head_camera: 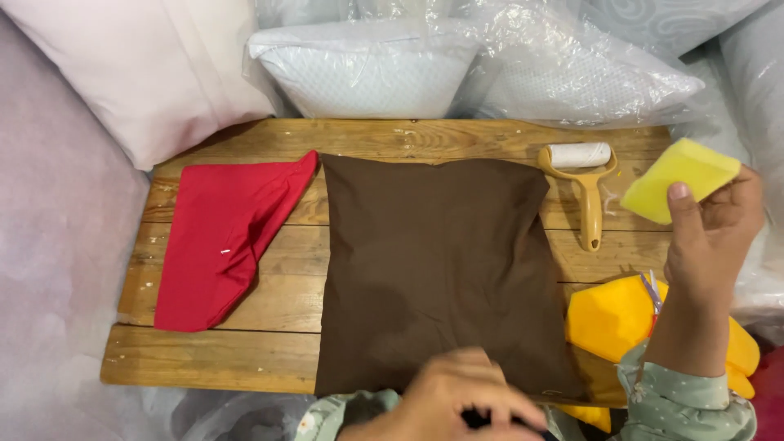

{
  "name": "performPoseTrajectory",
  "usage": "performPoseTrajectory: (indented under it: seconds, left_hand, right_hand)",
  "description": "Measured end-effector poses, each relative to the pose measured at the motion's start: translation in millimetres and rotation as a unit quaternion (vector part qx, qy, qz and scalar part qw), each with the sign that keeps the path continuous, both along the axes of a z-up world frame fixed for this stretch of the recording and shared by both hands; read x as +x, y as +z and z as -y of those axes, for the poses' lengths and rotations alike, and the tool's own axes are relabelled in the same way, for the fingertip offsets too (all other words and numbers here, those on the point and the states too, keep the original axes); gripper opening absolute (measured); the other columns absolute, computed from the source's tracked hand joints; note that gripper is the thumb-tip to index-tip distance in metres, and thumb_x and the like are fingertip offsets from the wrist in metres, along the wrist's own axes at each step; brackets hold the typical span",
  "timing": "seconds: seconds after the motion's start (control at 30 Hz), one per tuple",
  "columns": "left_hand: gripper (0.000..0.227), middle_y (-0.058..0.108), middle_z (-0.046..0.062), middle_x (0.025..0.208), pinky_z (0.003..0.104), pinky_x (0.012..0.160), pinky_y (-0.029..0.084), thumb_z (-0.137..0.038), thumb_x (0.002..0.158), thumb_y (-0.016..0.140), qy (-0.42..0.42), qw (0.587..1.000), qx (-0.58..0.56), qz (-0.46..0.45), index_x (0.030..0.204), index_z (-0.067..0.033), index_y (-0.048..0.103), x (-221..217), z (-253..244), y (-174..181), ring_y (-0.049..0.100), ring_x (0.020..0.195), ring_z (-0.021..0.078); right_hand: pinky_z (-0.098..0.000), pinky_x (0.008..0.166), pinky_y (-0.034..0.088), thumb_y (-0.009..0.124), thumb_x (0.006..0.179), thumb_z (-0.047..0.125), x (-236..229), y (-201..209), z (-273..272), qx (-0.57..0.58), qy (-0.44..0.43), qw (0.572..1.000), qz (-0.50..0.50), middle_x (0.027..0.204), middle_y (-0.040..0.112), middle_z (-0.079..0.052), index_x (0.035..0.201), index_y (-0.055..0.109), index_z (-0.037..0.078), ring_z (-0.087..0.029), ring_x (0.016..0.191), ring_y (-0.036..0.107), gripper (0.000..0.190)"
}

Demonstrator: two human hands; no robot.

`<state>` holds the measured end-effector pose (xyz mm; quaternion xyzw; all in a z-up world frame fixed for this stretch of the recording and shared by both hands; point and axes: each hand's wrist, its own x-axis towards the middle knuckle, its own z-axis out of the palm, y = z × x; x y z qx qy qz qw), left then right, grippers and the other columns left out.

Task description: The person is stuffing a brown pillowcase with white filling and then cleaning the exterior of the pillow using a yellow sponge.

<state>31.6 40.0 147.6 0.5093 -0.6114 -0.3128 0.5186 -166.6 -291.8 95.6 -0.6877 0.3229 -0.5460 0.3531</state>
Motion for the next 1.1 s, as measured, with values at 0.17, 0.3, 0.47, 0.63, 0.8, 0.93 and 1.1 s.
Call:
performPoseTrajectory:
  seconds: [0.17, 0.3, 0.47, 0.63, 0.8, 0.93, 1.1]
  left_hand:
    - [0.019, 0.067, -0.006, 0.089, 0.027, 0.070, 0.049, -0.022, 0.092, 0.077, 0.054, 0.998, 0.006, 0.026, 0.110, -0.0172, 0.073, 60.9, 113.6, 31.7, 0.056, 0.080, 0.0128]
    - [0.071, 0.057, 0.011, 0.133, 0.035, 0.093, 0.058, -0.026, 0.084, 0.082, 0.137, 0.982, 0.007, -0.127, 0.147, -0.0126, 0.051, 68.3, 177.6, -24.9, 0.062, 0.116, 0.0243]
    - [0.042, 0.071, 0.010, 0.113, 0.028, 0.079, 0.063, -0.015, 0.090, 0.081, 0.171, 0.920, -0.013, -0.352, 0.128, -0.0037, 0.068, 76.8, 216.5, -123.2, 0.071, 0.096, 0.0161]
    - [0.031, 0.071, 0.005, 0.115, 0.036, 0.094, 0.062, -0.017, 0.098, 0.071, 0.189, 0.790, 0.036, -0.582, 0.124, -0.0079, 0.057, 110.2, 206.6, -154.1, 0.071, 0.107, 0.0188]
    - [0.047, 0.063, 0.009, 0.122, 0.042, 0.097, 0.057, -0.012, 0.091, 0.072, 0.162, 0.757, 0.036, -0.632, 0.134, -0.0104, 0.052, 115.1, 201.0, -143.1, 0.062, 0.118, 0.0226]
    - [0.049, 0.064, 0.010, 0.126, 0.040, 0.098, 0.057, -0.009, 0.091, 0.073, 0.155, 0.762, 0.039, -0.627, 0.136, -0.0101, 0.054, 112.6, 198.8, -149.0, 0.062, 0.119, 0.0216]
    - [0.046, 0.065, 0.006, 0.121, 0.037, 0.095, 0.058, -0.010, 0.092, 0.074, 0.152, 0.786, 0.041, -0.597, 0.135, -0.0089, 0.057, 110.4, 195.9, -150.4, 0.064, 0.115, 0.0187]
  right_hand:
    - [-0.0293, 0.101, 0.047, 0.056, 0.115, 0.025, 36.6, 21.3, -3.6, 0.029, 0.031, 0.999, -0.032, 0.130, 0.056, -0.012, 0.144, 0.048, -0.002, -0.018, 0.118, 0.055, 0.041]
    - [-0.0451, 0.070, 0.061, 0.053, 0.106, 0.019, 83.0, 12.7, -0.8, 0.139, 0.187, 0.968, -0.088, 0.119, 0.064, -0.023, 0.145, 0.050, 0.001, -0.035, 0.088, 0.069, 0.043]
    - [-0.0475, 0.069, 0.056, 0.037, 0.104, 0.026, 121.9, 11.8, -1.8, 0.097, 0.229, 0.941, -0.228, 0.091, 0.063, -0.019, 0.145, 0.056, 0.004, -0.033, 0.079, 0.065, 0.051]
    - [-0.0460, 0.100, 0.050, 0.043, 0.109, 0.021, 118.7, 10.8, 21.5, 0.064, 0.184, 0.942, -0.273, 0.107, 0.078, -0.015, 0.134, 0.072, 0.016, -0.029, 0.108, 0.071, 0.038]
    - [-0.0432, 0.081, 0.046, 0.073, 0.107, 0.010, 61.8, -9.7, 70.7, -0.126, -0.043, 0.917, -0.376, 0.105, 0.071, -0.014, 0.145, 0.065, -0.001, -0.026, 0.085, 0.059, 0.040]
    - [-0.0523, 0.107, 0.045, 0.067, 0.106, 0.025, 67.6, 11.5, 56.0, -0.251, 0.007, 0.885, -0.393, 0.133, 0.071, -0.023, 0.139, 0.066, -0.007, -0.040, 0.124, 0.066, 0.046]
    - [-0.0293, 0.078, 0.051, 0.075, 0.089, 0.018, 119.3, 14.4, 9.5, -0.039, 0.223, 0.912, -0.342, 0.097, 0.076, -0.001, 0.129, 0.069, 0.013, -0.015, 0.084, 0.066, 0.041]
